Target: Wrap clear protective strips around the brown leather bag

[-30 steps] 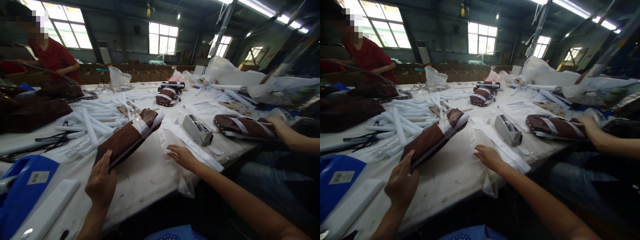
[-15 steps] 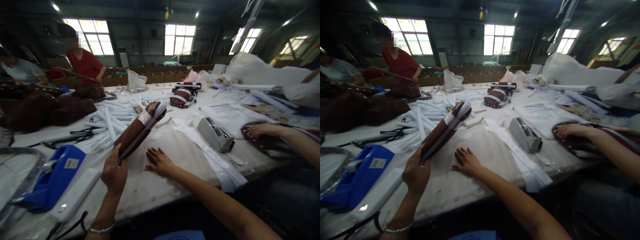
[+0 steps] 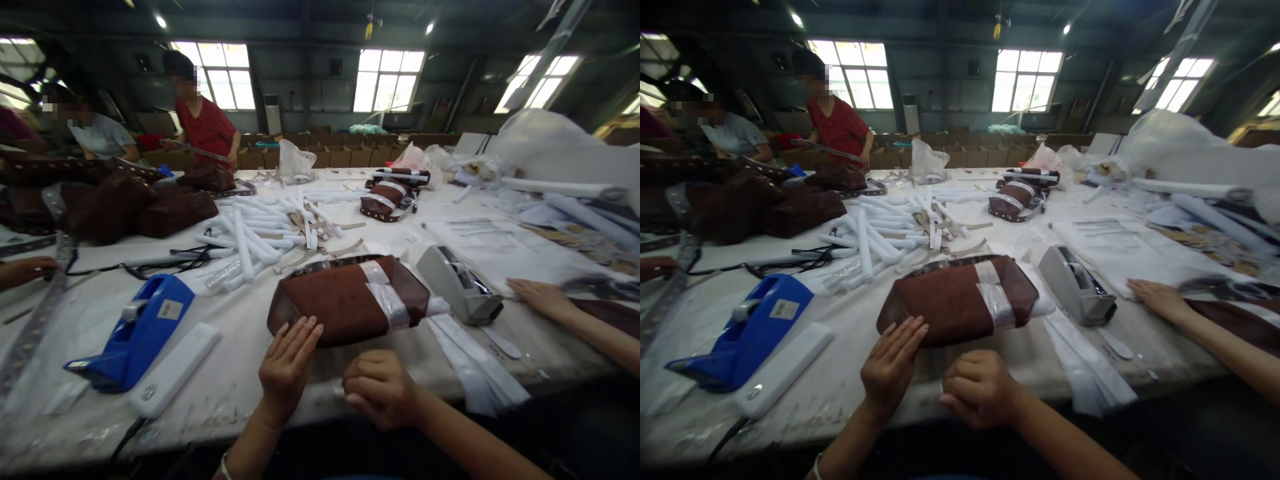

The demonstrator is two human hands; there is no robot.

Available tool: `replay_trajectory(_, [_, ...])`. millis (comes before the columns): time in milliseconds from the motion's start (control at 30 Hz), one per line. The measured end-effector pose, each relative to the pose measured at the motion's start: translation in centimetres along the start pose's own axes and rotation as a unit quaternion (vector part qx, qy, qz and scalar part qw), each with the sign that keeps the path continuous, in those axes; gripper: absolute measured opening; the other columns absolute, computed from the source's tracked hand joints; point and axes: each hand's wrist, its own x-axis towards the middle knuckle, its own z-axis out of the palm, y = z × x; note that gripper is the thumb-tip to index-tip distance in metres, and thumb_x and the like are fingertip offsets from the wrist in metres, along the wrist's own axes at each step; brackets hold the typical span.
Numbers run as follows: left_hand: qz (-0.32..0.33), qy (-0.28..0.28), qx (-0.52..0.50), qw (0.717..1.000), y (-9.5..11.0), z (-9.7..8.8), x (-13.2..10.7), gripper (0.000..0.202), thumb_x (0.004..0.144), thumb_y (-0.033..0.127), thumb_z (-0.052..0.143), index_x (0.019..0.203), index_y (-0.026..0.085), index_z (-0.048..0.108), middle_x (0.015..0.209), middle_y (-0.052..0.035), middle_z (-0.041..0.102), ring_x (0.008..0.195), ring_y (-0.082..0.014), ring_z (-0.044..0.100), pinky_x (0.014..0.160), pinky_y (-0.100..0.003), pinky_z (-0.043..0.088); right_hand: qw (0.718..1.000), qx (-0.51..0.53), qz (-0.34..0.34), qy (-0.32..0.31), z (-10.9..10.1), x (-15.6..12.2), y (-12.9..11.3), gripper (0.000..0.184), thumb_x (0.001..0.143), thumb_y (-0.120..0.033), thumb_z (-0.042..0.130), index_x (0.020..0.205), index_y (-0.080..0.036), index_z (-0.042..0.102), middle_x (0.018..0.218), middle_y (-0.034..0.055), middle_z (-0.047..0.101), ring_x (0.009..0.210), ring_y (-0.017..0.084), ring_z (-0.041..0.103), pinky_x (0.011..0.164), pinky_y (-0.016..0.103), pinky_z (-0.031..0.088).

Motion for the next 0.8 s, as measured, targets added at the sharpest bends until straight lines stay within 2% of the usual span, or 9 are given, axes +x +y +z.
replay_trajectory(100, [0.019,-0.05,-0.016,0.998,1.6,0.6,-1.4,0.041,0.097,0.004,0.045,0.129,0.022,0.063,0.128,-0.0008,0.069,0.12,-0.0155,0.064,0.111,-0.034,0.045,0.997,-0.045,0.038,0.046,-1.6,1.5,0.6,0.018,0.096,-0.02,0.053,0.106,-0.023,0.067,0.094,0.0071,0.074,0.088,0.021,0.069,0.082,0.034,0.057])
replay_trajectory(167, [0.02,-0.061,-0.015,0.998,2.2,0.7,-1.8,0.04,0.098,0.005,0.043,0.128,0.022,0.064,0.128,0.0001,0.069,0.12,-0.0147,0.064,0.111,-0.033,0.046,0.985,-0.077,0.123,0.089,-2.3,3.4,3.1,0.022,0.098,-0.023,0.05,0.11,-0.025,0.069,0.106,0.0077,0.073,0.101,0.022,0.068,0.092,0.036,0.055])
replay_trajectory(233, [0.021,-0.059,-0.011,0.998,2.4,0.7,-1.8,0.041,0.098,0.004,0.042,0.127,0.022,0.065,0.128,0.0014,0.069,0.119,-0.0137,0.064,0.11,-0.031,0.047,0.968,-0.112,0.206,0.09,-2.6,5.4,6.4,0.026,0.098,-0.025,0.048,0.113,-0.024,0.07,0.115,0.0085,0.071,0.109,0.024,0.066,0.099,0.039,0.051])
replay_trajectory(300, [0.024,-0.057,-0.01,0.998,2.5,0.6,-1.7,0.041,0.099,0.005,0.041,0.127,0.022,0.065,0.128,0.0021,0.069,0.118,-0.0131,0.065,0.11,-0.031,0.047,0.961,-0.128,0.246,0.021,-2.7,7.2,9.5,0.028,0.097,-0.022,0.048,0.112,-0.022,0.072,0.116,0.0089,0.071,0.108,0.024,0.066,0.099,0.039,0.051])
replay_trajectory(367, [0.023,-0.054,-0.01,0.998,2.4,0.6,-1.7,0.04,0.1,0.007,0.041,0.128,0.023,0.064,0.128,0.002,0.069,0.118,-0.0129,0.065,0.11,-0.031,0.048,0.96,-0.127,0.241,-0.069,-2.5,8.8,11.8,0.027,0.096,-0.022,0.05,0.108,-0.022,0.075,0.109,0.0067,0.074,0.101,0.023,0.069,0.094,0.035,0.053])
replay_trajectory(533, [0.02,-0.046,-0.009,0.999,2.4,1.1,-2.0,0.038,0.101,0.011,0.041,0.129,0.024,0.063,0.13,0.0027,0.068,0.12,-0.0127,0.064,0.111,-0.031,0.046,0.952,-0.16,0.195,-0.173,-1.4,11.5,13.3,0.025,0.096,-0.033,0.056,0.101,-0.025,0.079,0.099,0.0046,0.074,0.093,0.021,0.067,0.091,0.034,0.05])
replay_trajectory(667, [0.013,-0.053,-0.004,0.998,2.5,1.8,-2.0,0.038,0.102,0.014,0.04,0.131,0.025,0.062,0.132,0.0039,0.066,0.121,-0.0122,0.063,0.111,-0.031,0.047,0.93,-0.23,0.187,-0.219,-1.0,13.2,14.1,0.024,0.094,-0.033,0.059,0.094,-0.023,0.081,0.128,0.0124,0.064,0.127,0.034,0.05,0.111,0.054,0.033])
replay_trajectory(733, [0.004,-0.058,-0.003,0.998,2.6,2.2,-1.9,0.037,0.102,0.016,0.04,0.131,0.026,0.062,0.133,0.0034,0.066,0.121,-0.0121,0.063,0.11,-0.032,0.048,0.916,-0.252,0.183,-0.254,-0.8,14.1,15.2,0.017,0.09,-0.028,0.065,0.093,-0.025,0.081,0.148,0.0105,0.05,0.141,0.04,0.032,0.115,0.063,0.021])
replay_trajectory(800, [-0.003,-0.054,-0.008,0.998,2.7,2.6,-1.9,0.037,0.102,0.017,0.041,0.131,0.026,0.062,0.132,0.0034,0.066,0.121,-0.0118,0.063,0.109,-0.031,0.049,0.902,-0.259,0.169,-0.3,-0.3,15.1,16.2,0.021,0.085,-0.019,0.069,0.097,-0.031,0.08,0.156,0.0049,0.042,0.146,0.04,0.025,0.115,0.065,0.018])
